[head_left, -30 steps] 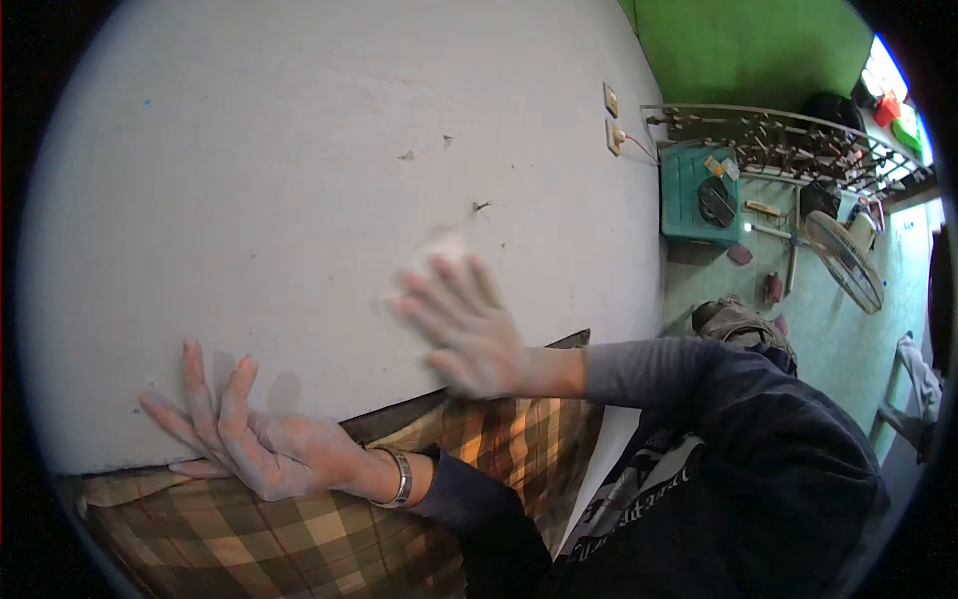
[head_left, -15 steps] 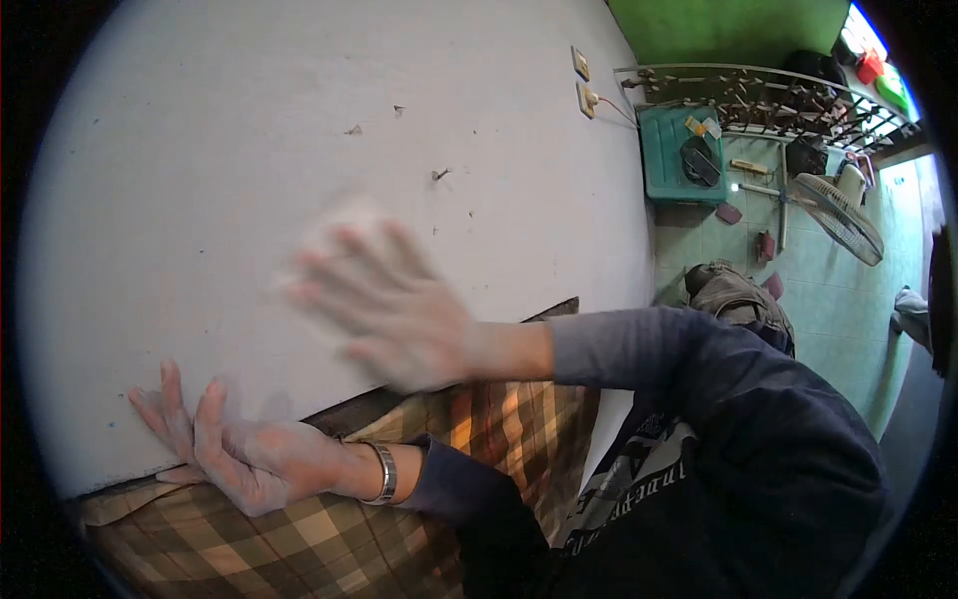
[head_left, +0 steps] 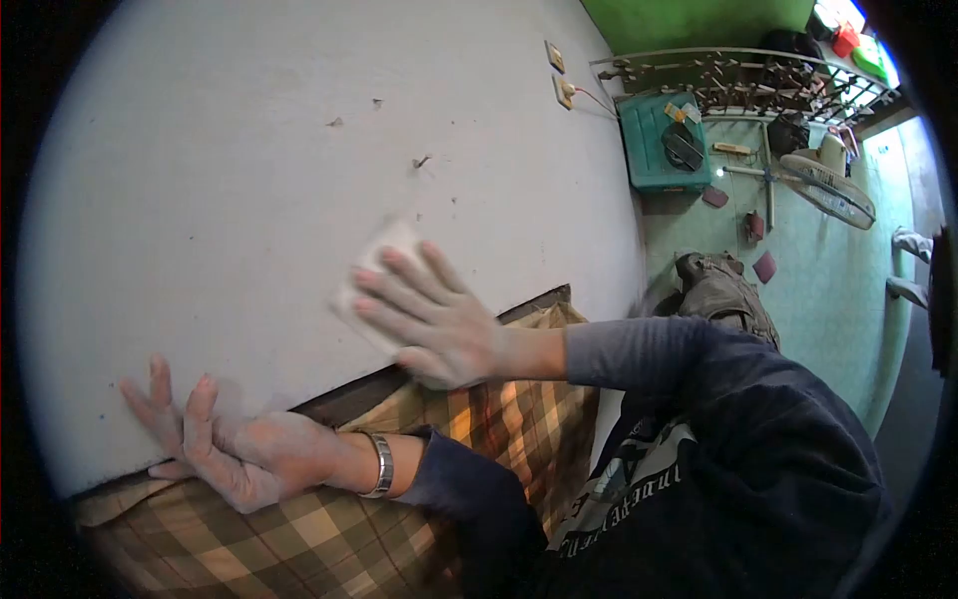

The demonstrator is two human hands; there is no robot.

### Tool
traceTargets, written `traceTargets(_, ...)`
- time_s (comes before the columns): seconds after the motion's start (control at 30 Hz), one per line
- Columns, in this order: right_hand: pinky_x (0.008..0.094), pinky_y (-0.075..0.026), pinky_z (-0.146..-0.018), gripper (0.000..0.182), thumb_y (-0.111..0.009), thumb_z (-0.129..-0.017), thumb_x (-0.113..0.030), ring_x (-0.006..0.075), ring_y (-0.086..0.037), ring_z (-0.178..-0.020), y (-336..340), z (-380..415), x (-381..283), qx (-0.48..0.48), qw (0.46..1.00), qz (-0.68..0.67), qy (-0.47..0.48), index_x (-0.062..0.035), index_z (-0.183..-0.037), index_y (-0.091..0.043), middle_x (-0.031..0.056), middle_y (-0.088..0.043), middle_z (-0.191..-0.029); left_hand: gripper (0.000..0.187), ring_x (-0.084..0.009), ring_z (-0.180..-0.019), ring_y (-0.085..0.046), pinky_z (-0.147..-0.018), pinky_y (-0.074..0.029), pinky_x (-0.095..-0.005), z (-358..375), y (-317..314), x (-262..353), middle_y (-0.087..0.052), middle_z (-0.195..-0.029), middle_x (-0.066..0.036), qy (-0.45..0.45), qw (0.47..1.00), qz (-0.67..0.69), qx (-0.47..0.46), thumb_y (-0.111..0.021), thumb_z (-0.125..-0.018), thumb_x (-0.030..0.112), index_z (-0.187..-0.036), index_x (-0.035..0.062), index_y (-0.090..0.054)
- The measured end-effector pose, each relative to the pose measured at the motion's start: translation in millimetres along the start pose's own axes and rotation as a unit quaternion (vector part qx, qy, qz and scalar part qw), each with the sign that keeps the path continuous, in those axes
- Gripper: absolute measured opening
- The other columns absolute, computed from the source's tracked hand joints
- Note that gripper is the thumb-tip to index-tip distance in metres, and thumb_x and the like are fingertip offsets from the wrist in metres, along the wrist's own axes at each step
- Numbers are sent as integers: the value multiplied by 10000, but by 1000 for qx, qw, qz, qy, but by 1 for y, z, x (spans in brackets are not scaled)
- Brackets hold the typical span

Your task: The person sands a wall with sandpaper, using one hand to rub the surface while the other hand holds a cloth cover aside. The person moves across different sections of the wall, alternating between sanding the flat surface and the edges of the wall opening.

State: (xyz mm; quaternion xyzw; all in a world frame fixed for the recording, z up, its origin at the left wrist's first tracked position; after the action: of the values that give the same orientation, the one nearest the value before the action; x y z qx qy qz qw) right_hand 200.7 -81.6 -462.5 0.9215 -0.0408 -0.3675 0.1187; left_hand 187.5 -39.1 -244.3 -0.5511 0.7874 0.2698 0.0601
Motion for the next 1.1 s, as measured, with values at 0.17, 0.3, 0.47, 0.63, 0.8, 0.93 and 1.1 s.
traceTargets(0.17,548,76,-1247,666,-247,-1079,-461,329,0,-1585,-28,54,13,119,983,-66,-122,-124,-1647,-168,102,-93,-1720,350,-348,-1331,-560,-1258,-203,-554,2,-1,-2,-711,-1238,-183,-3,995,-86,-43,-370,-1033,101,-955,30,-704)
traceTargets(0.3,527,51,-1257,660,-214,-1087,-466,317,-55,-1587,23,-68,-76,66,995,-40,55,-93,-1631,-234,98,-176,-1707,277,-374,-1431,-438,-1220,-325,-537,-1,18,1,-607,-1379,-230,-18,999,36,-36,-445,-969,-61,-1106,10,-675)
traceTargets(0.47,521,52,-1258,647,-227,-1089,-449,300,-44,-1589,21,-44,-38,12,993,-46,108,-89,-1625,-255,88,-177,-1709,373,-381,-1471,-372,-1242,-276,-546,14,62,19,-416,-1537,-281,105,985,125,50,-477,-1036,58,-1399,-28,-464)
traceTargets(0.63,513,56,-1263,588,-232,-1098,-384,292,-9,-1589,-22,68,47,69,995,-59,-35,-142,-1634,-245,62,-136,-1717,344,-367,-1400,-463,-1154,-433,-502,76,39,36,-472,-1474,-272,154,970,190,-5,-482,-1039,96,-1351,-51,-494)
traceTargets(0.8,508,30,-1262,610,-208,-1094,-444,290,-47,-1588,18,-56,-28,63,993,8,96,-163,-1632,-264,52,-184,-1709,292,-294,-1172,-593,-976,-528,-408,103,40,47,-526,-1390,-258,201,951,232,-32,-497,-1036,102,-1271,-67,-537)
traceTargets(0.93,506,24,-1264,610,-203,-1092,-444,276,-57,-1589,28,-65,-36,68,987,-14,146,-167,-1632,-266,46,-198,-1706,283,-247,-1071,-602,-881,-518,-351,104,41,47,-556,-1340,-243,165,961,220,-10,-495,-1027,106,-1241,-67,-562)
traceTargets(1.1,531,1,-1254,590,-206,-1093,-375,333,-62,-1584,-29,80,49,103,991,-45,-66,-144,-1635,-243,126,-169,-1706,274,-228,-1072,-587,-857,-501,-335,113,29,42,-577,-1301,-216,200,950,241,-5,-509,-989,92,-1186,-68,-613)
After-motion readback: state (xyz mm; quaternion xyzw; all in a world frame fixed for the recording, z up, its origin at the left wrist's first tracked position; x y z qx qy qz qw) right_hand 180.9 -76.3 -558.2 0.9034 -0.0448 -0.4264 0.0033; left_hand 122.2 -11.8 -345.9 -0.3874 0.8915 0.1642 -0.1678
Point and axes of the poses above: each hand's wrist, its own z-axis away from the middle knuckle, its own y-axis out of the back of the hand, x = y × z, the point moved 3 cm from there along -z, towards the middle knuckle
